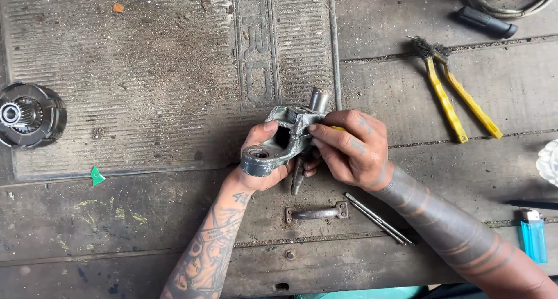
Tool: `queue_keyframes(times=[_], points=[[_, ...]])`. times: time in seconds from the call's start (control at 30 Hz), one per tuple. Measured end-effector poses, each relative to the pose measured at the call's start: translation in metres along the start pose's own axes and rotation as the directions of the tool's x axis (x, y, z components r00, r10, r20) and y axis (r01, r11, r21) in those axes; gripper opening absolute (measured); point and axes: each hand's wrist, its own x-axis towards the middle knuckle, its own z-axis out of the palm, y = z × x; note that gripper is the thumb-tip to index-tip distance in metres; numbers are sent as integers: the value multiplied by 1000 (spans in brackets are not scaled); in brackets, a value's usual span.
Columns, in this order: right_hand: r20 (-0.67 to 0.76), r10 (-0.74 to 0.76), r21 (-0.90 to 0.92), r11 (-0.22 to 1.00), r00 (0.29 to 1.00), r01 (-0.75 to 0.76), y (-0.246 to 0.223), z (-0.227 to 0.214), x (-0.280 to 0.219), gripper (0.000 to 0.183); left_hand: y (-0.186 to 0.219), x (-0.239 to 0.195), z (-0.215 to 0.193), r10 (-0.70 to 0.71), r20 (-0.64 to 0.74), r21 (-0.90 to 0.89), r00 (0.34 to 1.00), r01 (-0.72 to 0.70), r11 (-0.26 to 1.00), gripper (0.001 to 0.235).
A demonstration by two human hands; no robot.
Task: The person cleans a metal part using a yellow-handled tool, scraping and scrubbing its surfaces. They rotate the part to access different areas and continue cleaning with the tool.
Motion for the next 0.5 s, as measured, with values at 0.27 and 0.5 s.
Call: queue_keyframes(times=[0.27,0.5], points=[[-16,16,31,999,1000,-16,4,3,-4,11,3,0,14,5,-52,1,999,-5,1000,66],[-8,57,55,997,998,-56,2,2,-3,10,7,0,26,-4,-81,51,997,9,999,65]])
